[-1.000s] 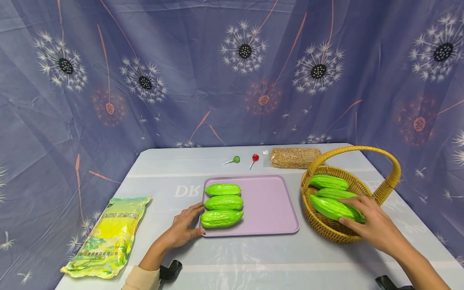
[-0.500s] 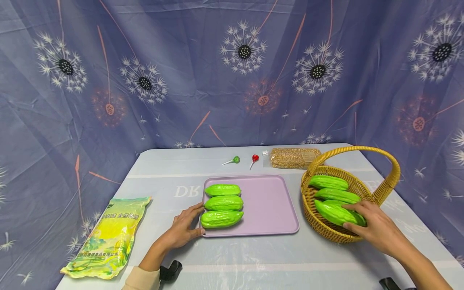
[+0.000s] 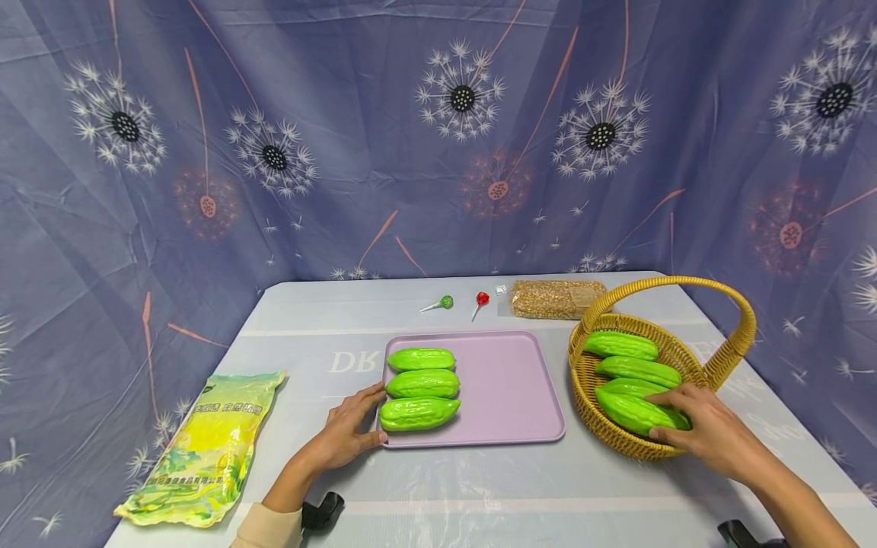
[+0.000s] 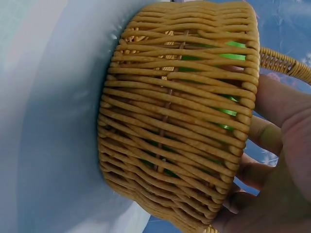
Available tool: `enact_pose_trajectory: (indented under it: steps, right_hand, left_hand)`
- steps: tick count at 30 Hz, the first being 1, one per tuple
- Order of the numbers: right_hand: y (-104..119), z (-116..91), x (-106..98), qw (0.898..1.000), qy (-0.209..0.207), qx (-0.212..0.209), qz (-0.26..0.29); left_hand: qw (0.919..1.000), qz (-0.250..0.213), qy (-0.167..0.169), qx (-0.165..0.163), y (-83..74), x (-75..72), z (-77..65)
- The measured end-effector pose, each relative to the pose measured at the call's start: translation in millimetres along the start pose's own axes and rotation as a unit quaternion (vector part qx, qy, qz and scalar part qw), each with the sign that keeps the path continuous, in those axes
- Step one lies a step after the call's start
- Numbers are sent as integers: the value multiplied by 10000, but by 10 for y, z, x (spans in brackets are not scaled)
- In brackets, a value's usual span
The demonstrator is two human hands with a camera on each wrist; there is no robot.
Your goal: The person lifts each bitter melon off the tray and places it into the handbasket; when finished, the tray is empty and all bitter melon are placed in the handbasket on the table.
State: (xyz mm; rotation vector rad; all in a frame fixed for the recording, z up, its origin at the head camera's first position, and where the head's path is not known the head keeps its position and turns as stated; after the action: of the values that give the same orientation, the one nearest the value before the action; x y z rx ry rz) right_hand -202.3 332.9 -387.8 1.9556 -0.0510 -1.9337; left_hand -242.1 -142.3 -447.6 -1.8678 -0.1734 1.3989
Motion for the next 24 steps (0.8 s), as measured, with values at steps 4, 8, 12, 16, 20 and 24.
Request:
enact_pose_trajectory:
  steps: [4,8,12,16,20,24]
  right_hand:
    - [-5,18,21,9999,111,-10,1]
    - [-5,46,44,9997,245,-32,26]
    - [-4,66,66,9994,343,-53,47]
    - [-10,83,94,9989,465,-16,86]
    - [-30,93,123,9982,582,83,129]
    - [-36,97,132,9977,648,128,153]
  left_hand:
    - [10000,11,-6,-4,1,-3,0]
    - [10000,30,-3,-11,-2,-3,2]
    - [10000,58,2,-12,-3,-2,6]
    - [10000,52,9,-12,0,1,12]
    - [10000,19,18,-13,6,6,16]
    - [10000,-9,28,-21,14,12,16]
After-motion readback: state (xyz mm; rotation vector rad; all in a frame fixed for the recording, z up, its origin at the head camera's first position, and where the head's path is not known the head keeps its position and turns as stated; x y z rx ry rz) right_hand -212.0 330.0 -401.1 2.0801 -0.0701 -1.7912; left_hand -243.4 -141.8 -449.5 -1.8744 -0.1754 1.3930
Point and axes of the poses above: each hand's wrist, its own z-axis towards the middle knuckle, its own x-axis out of the palm, y = z × x, the point moved 9 cm from there along z, towards the middle knuckle, and after that the axes turned 9 degrees about y, right-handed, at the moved point
